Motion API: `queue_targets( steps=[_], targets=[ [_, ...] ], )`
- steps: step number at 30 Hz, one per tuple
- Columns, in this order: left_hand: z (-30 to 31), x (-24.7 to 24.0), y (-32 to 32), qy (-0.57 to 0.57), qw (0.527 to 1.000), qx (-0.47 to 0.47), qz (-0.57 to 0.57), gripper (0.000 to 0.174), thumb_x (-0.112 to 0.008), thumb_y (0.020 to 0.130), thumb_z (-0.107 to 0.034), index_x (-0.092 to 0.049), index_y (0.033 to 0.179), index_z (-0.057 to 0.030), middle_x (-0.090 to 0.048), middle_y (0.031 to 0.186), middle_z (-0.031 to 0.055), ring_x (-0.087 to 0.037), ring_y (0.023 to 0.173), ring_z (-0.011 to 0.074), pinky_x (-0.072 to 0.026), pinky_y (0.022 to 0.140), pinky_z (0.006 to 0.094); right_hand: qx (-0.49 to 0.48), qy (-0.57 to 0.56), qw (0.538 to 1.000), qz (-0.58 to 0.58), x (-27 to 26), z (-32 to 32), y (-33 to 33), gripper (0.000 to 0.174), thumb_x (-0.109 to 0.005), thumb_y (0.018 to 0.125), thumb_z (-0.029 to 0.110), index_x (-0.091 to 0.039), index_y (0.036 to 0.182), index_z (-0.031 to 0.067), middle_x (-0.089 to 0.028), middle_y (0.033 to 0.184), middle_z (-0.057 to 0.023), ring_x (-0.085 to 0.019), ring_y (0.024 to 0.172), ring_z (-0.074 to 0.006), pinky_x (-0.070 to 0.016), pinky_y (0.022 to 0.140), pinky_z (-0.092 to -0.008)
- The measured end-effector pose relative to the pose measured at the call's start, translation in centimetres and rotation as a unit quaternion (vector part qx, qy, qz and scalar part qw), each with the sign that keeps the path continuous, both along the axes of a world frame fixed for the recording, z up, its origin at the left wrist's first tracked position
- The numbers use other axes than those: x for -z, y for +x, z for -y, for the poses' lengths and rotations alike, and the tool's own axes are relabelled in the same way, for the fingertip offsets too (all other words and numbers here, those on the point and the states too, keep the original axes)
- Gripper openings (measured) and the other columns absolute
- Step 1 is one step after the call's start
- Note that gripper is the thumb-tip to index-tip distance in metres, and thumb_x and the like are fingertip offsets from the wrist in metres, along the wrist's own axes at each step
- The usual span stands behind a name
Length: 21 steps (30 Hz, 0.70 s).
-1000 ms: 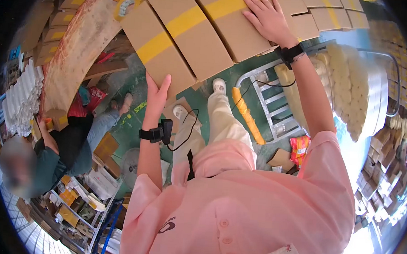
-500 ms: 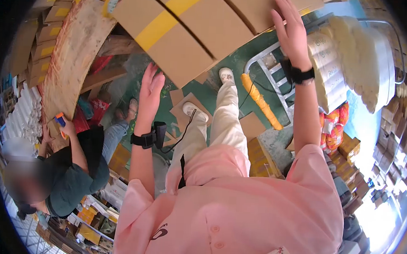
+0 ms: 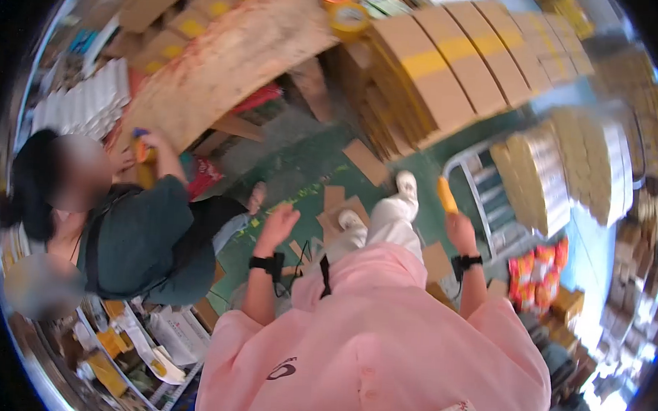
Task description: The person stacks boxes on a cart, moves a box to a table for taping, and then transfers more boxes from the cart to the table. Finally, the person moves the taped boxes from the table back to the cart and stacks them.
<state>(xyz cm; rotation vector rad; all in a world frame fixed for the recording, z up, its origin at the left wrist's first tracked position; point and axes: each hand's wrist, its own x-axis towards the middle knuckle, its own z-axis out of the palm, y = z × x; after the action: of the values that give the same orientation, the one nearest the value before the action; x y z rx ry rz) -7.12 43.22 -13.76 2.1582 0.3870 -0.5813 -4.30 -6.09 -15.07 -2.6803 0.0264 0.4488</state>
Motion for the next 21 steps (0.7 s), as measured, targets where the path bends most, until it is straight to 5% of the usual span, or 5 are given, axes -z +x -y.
queue_targets(
  steps=[4,8,11,14,21],
  targets=[
    [-3.0,2.7,-7.4,0.007,0.997,-0.065,-0.031,0.047,-0.056,0.078,-0.039,-0.054,0.103,0.0016,-0.060,0.095,0.0190,-0.058,0.090,0.0298,-0.0451,0.077,0.0359,-0.117,0.079,0.989,-0.049,2.6,-3.5,-1.4,0.024,-0.048,0.080,0.022,-0.057,0.073,0.0009,-0.056,0.065,-0.0164,-0.056,0.063,-0.0334,-0.0444,0.057,-0.0397],
    [-4.1,5.7,-13.2,0.001,0.988,-0.089,-0.123,0.049,-0.055,0.077,-0.040,-0.055,0.103,0.0013,-0.059,0.097,0.0203,-0.056,0.093,0.0338,-0.0438,0.080,0.0393,-0.016,0.027,0.987,-0.159,3.6,-4.0,1.0,0.023,-0.052,0.077,0.022,-0.059,0.078,0.0004,-0.060,0.068,-0.0133,-0.059,0.061,-0.0228,-0.0471,0.057,-0.0334],
    [-5.4,15.7,-18.7,0.002,1.000,0.009,-0.003,0.046,-0.053,0.077,-0.039,-0.058,0.098,0.0013,-0.058,0.097,0.0220,-0.054,0.093,0.0370,-0.0430,0.079,0.0409,0.024,0.041,0.978,-0.204,4.0,-3.0,3.6,0.022,-0.054,0.076,0.022,-0.060,0.081,0.0019,-0.060,0.067,-0.0069,-0.059,0.060,-0.0182,-0.0476,0.054,-0.0310],
    [-4.9,7.8,-16.8,-0.021,0.989,-0.080,-0.121,0.045,-0.051,0.076,-0.039,-0.060,0.093,0.0010,-0.057,0.096,0.0235,-0.051,0.093,0.0394,-0.0421,0.079,0.0428,0.034,0.069,0.964,-0.254,2.4,-3.7,6.1,0.020,-0.052,0.078,0.022,-0.059,0.083,0.0040,-0.058,0.067,-0.0035,-0.056,0.058,-0.0144,-0.0453,0.049,-0.0286],
    [-4.6,8.8,-17.9,-0.033,0.981,-0.171,-0.086,0.043,-0.051,0.077,-0.039,-0.060,0.092,-0.0003,-0.056,0.099,0.0229,-0.051,0.093,0.0394,-0.0416,0.078,0.0434,0.022,0.086,0.947,-0.308,1.1,-9.6,9.0,0.018,-0.054,0.076,0.020,-0.059,0.073,0.0030,-0.059,0.063,-0.0036,-0.058,0.058,-0.0125,-0.0453,0.051,-0.0245]
  ],
)
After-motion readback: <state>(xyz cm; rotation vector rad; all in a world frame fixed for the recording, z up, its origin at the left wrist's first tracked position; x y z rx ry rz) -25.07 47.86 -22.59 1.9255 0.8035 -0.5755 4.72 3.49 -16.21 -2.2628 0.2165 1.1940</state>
